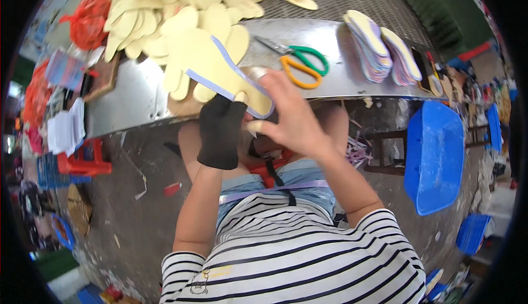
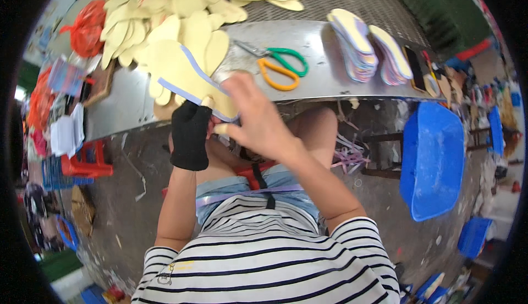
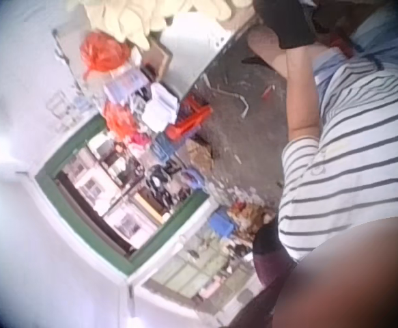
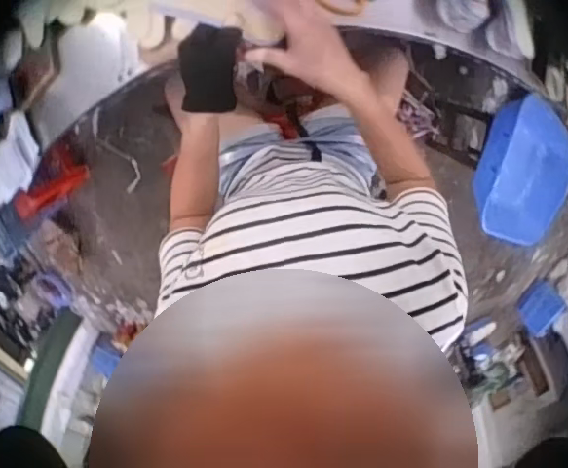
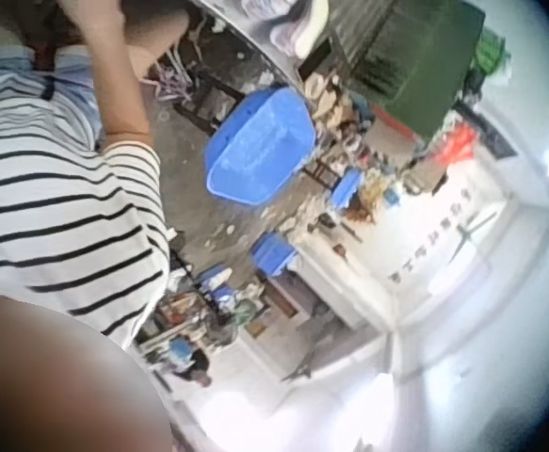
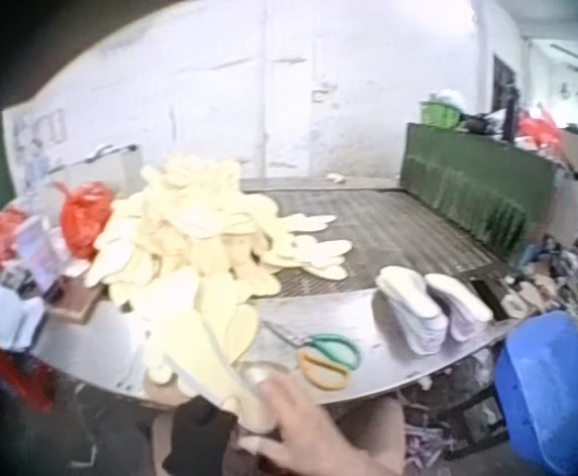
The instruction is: The worker is attaching decorative or structural straps to shoe insoles using adhesive and scissors.
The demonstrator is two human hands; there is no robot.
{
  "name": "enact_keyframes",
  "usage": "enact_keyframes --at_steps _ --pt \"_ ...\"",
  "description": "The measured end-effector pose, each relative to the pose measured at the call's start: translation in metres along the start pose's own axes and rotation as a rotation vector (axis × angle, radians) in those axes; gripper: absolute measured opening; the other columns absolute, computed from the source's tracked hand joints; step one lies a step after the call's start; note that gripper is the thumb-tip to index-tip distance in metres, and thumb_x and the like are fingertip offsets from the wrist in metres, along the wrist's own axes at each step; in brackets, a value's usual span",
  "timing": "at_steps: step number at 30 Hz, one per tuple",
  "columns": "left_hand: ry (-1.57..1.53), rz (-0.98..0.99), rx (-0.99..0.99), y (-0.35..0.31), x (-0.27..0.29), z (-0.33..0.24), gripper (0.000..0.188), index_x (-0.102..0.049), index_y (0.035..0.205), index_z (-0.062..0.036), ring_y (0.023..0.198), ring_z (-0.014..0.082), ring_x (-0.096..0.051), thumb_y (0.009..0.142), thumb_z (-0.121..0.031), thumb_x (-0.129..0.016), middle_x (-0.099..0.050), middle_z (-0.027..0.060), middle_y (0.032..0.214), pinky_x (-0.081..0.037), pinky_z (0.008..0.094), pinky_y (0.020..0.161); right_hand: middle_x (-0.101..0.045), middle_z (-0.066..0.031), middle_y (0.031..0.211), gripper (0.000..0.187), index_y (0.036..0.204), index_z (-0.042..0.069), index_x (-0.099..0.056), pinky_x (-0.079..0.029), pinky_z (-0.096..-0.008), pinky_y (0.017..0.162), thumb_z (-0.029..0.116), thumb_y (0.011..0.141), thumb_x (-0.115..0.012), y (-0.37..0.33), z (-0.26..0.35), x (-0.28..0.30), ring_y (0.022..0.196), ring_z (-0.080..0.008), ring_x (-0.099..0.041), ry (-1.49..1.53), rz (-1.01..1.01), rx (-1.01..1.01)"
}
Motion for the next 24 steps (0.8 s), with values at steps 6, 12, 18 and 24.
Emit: enact_keyframes --at_steps 6,12,18,24 --pt "0.485 0.082 -0.438 0.015 -0.033 -0.01 0.015 -0.063 0.091 -0.0031 0.065 0.014 -0.059 0.083 -0.013 -0.054 -0.064 0.0066 0.075 -0.045 0.026 0.056 -0.044 -0.018 0.11 0.045 0.111 -0.002 -0.048 -0.04 -0.0384 0.088 0.005 0.068 -0.062 -0.006 -0.023 0.032 0.105 -0.0347 -0.047 -0.159 -0.057 -0.059" --pt "-0.343 0.564 0.068 0.017 -0.018 -0.004 0.041 -0.047 0.12 0.0011 0.118 0.0269 -0.048 0.079 -0.003 -0.047 -0.049 0.015 0.125 -0.045 0.0274 0.086 -0.053 -0.019 0.11 0.043 0.113 0.0 -0.051 -0.04 -0.0404 0.087 0.01 0.072 -0.062 0.005 -0.114 0.174 0.099 -0.0369 -0.048 -0.884 -0.353 -0.188" --pt "-0.404 0.513 0.058 0.017 -0.004 -0.017 0.039 -0.048 0.119 -0.0001 0.12 0.0248 -0.046 0.081 -0.006 -0.053 -0.047 0.0138 0.129 -0.045 0.0241 0.086 -0.053 -0.0174 0.113 0.046 0.114 0.0 -0.052 -0.039 -0.0408 0.088 0.012 0.071 -0.065 0.008 -0.102 0.159 0.101 -0.0357 -0.048 -1.031 -0.363 -0.084" --pt "-0.657 0.505 0.209 0.021 -0.002 -0.011 0.024 -0.053 0.111 0.0002 0.102 0.0234 -0.058 0.089 -0.009 -0.051 -0.056 0.017 0.111 -0.052 0.018 0.068 -0.058 -0.0146 0.097 0.04 0.102 0.0 -0.057 -0.043 -0.0363 0.084 -0.01 0.063 -0.057 -0.007 -0.051 0.06 0.093 -0.031 -0.054 -0.213 -0.04 -0.076"
Point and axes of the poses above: each hand's wrist, its own y-axis towards the middle knuckle, its own x-axis out of the back of the hand, z = x × y, the point moved 4 cm from there along y, towards the middle knuckle
